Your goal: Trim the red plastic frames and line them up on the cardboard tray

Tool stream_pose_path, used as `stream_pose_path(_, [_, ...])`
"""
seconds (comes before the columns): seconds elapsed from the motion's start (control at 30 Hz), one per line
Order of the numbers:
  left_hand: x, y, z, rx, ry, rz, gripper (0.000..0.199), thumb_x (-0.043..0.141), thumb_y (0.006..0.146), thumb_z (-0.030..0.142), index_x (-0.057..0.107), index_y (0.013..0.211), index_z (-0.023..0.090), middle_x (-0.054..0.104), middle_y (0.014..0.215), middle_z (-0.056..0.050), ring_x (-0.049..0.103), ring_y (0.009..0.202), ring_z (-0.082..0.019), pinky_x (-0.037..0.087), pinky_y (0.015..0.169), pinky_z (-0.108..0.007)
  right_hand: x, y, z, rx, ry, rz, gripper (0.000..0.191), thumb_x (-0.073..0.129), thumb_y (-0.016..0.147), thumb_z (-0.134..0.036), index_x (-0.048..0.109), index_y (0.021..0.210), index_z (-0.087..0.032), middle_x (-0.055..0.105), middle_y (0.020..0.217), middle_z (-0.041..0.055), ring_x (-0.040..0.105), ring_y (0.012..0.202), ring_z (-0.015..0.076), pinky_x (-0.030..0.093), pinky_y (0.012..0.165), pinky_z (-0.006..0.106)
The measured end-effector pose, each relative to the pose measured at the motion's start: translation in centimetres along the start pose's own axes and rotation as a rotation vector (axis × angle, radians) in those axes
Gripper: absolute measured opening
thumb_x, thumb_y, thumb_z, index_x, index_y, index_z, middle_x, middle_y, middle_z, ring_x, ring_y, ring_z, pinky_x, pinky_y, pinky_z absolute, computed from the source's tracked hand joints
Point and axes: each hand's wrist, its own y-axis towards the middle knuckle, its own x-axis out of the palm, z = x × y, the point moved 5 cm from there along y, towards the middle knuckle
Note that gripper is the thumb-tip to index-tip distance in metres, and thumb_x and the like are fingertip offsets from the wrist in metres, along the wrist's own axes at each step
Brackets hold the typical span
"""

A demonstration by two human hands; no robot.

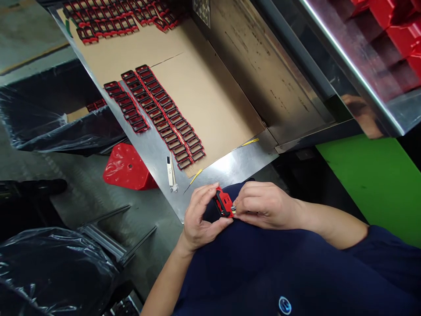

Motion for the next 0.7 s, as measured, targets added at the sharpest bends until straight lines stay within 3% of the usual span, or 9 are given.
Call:
stream_pose_path(0.1, [0.1, -0.6, -0.5, -0.027, -0.010, 0.027, 0.077, 0.082, 0.078, 0.033, 0.048, 0.147, 0.022, 0.064, 0.128, -0.015, 0.063, 0.114, -0.028, 0.055, 0.097, -0.046, 0.2, 0.1, -0.3, -0.010, -0.030, -0.040, 0.013, 0.060, 0.095, -0.016, 0.065, 0.083, -0.017, 0.067, 0.077, 0.0041, 0.065, 0.076, 0.0134, 0.050, 0.071, 0.024])
stream_pose_path(0.17, [0.2, -1.3, -1.1, -0.081, -0.066, 0.070, 0.082, 0.083, 0.078, 0.033, 0.044, 0.150, 0.025, 0.063, 0.129, -0.014, 0.063, 0.116, -0.027, 0.055, 0.099, -0.045, 0.1, 0.0, 0.2, 0.066, 0.014, 0.025, 0.011, 0.063, 0.092, -0.016, 0.067, 0.082, -0.017, 0.068, 0.076, 0.0033, 0.063, 0.072, 0.0123, 0.049, 0.068, 0.023])
stream_pose_path(0.23, [0.1, -2.1, -1.7, -0.161, -0.197, 0.145, 0.085, 0.082, 0.078, 0.032, 0.040, 0.152, 0.030, 0.061, 0.132, -0.012, 0.064, 0.119, -0.026, 0.055, 0.101, -0.043, 0.0, -0.4, 1.9, 0.309, 0.165, 0.141, 0.008, 0.069, 0.088, -0.020, 0.068, 0.081, -0.016, 0.068, 0.075, 0.0023, 0.061, 0.064, 0.0105, 0.047, 0.061, 0.022])
stream_pose_path(0.33, [-0.1, -3.1, -2.2, -0.271, -0.416, 0.294, 0.081, 0.081, 0.080, 0.032, 0.041, 0.151, 0.036, 0.059, 0.135, -0.009, 0.063, 0.124, -0.026, 0.055, 0.102, -0.038, 1.3, -2.2, 5.3, 0.779, 0.590, 0.271, 0.024, 0.079, 0.078, -0.036, 0.068, 0.082, -0.015, 0.066, 0.073, 0.0009, 0.057, 0.057, 0.0093, 0.046, 0.054, 0.021])
stream_pose_path(0.4, [-0.3, -3.5, -2.3, -0.309, -0.478, 0.374, 0.077, 0.081, 0.080, 0.033, 0.045, 0.148, 0.036, 0.059, 0.134, -0.009, 0.062, 0.126, -0.026, 0.055, 0.102, -0.036, 2.7, -3.3, 6.8, 0.944, 0.856, 0.289, 0.033, 0.082, 0.072, -0.043, 0.067, 0.083, -0.016, 0.064, 0.071, -0.0004, 0.057, 0.057, 0.0098, 0.048, 0.056, 0.022])
stream_pose_path(0.5, [-0.6, -3.6, -2.1, -0.301, -0.496, 0.425, 0.079, 0.082, 0.078, 0.030, 0.046, 0.147, 0.035, 0.058, 0.133, -0.008, 0.062, 0.126, -0.026, 0.055, 0.102, -0.035, 3.8, -4.1, 7.9, 0.956, 0.929, 0.135, 0.031, 0.082, 0.070, -0.043, 0.070, 0.077, -0.016, 0.066, 0.076, 0.0014, 0.059, 0.064, 0.0107, 0.049, 0.062, 0.024])
stream_pose_path(0.63, [-0.8, -3.4, -2.1, -0.279, -0.485, 0.405, 0.082, 0.083, 0.076, 0.027, 0.045, 0.148, 0.036, 0.057, 0.132, -0.007, 0.061, 0.127, -0.026, 0.054, 0.103, -0.036, 2.5, -4.5, 8.2, 0.787, 0.536, -0.279, 0.013, 0.075, 0.077, -0.032, 0.078, 0.078, -0.019, 0.068, 0.087, 0.0031, 0.060, 0.072, 0.0124, 0.046, 0.067, 0.025])
stream_pose_path(0.7, [-0.8, -3.4, -2.1, -0.284, -0.480, 0.384, 0.083, 0.083, 0.076, 0.025, 0.044, 0.148, 0.037, 0.056, 0.132, -0.007, 0.060, 0.128, -0.026, 0.055, 0.102, -0.037, 0.6, -4.5, 8.7, 0.765, 0.269, -0.336, 0.009, 0.071, 0.077, -0.026, 0.079, 0.078, -0.021, 0.068, 0.084, 0.0025, 0.060, 0.075, 0.0138, 0.044, 0.068, 0.026])
